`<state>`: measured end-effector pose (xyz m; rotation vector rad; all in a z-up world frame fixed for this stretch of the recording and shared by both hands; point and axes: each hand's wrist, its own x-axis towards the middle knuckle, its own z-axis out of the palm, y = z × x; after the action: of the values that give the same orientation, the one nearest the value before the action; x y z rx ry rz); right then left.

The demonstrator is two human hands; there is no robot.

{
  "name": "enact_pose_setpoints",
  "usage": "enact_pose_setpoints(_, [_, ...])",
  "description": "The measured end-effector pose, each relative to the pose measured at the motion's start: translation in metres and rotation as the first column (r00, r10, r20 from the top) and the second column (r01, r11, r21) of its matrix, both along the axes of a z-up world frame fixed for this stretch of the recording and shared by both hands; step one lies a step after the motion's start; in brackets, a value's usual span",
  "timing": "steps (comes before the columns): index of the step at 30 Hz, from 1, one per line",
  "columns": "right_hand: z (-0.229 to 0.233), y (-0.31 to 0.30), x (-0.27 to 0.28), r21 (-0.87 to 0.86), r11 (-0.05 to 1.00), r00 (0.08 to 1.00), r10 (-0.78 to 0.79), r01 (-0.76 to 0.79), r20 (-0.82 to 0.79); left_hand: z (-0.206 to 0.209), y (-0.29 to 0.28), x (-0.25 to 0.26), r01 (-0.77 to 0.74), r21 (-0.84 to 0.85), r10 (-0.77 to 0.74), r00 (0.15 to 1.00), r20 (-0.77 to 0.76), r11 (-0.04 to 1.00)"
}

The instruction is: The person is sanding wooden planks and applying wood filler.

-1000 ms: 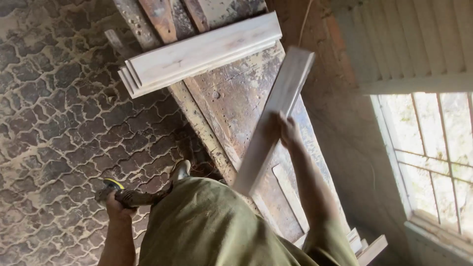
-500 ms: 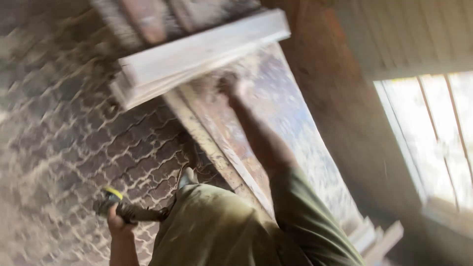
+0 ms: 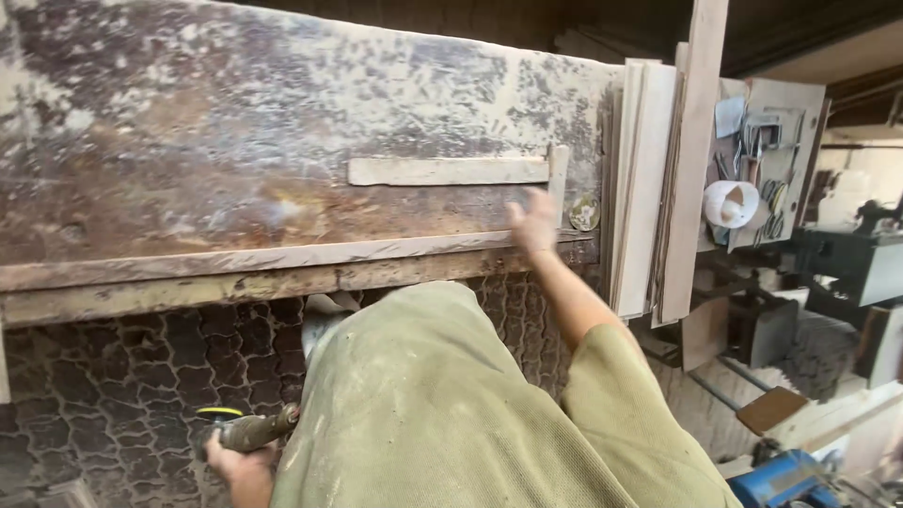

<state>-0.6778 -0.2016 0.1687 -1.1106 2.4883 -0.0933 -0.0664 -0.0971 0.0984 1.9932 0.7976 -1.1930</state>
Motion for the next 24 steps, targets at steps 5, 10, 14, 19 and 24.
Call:
enact_pose_setpoints(5, [-0.001, 0.106, -0.164, 0.275, 0.843, 0.883, -0.413, 0.463, -0.221, 0.011, -0.014, -0.045, 0.089, -0.009, -0.087, 0.986, 0.139, 0.996])
enact_pose_setpoints(10, [-0.041, 0.191, -0.24, 0.12, 0.884, 0.885, -0.427, 0.452, -0.186, -0.017, 0.021, -0.07, 0.198, -0.229, -0.177, 0.978, 0.109, 0.953])
enact_pose_setpoints(14, [-0.02, 0.196, -0.247, 0.216, 0.891, 0.917, -0.379, 0.399, -0.127, -0.016, 0.045, -0.112, 0.208, -0.245, -0.175, 0.973, 0.148, 0.947])
enact_pose_setpoints(19, [-0.056, 0.222, -0.264, -0.067, 0.952, 0.944, -0.306, 0.299, -0.123, 0.013, 0.054, -0.18, 0.093, -0.283, -0.043, 0.983, 0.178, 0.955])
enact_pose_setpoints(24, [-0.002, 0.188, -0.212, -0.268, 0.962, 0.995, 0.031, -0.054, -0.09, 0.027, 0.073, -0.185, 0.021, -0.264, 0.026, 0.984, 0.174, 0.964])
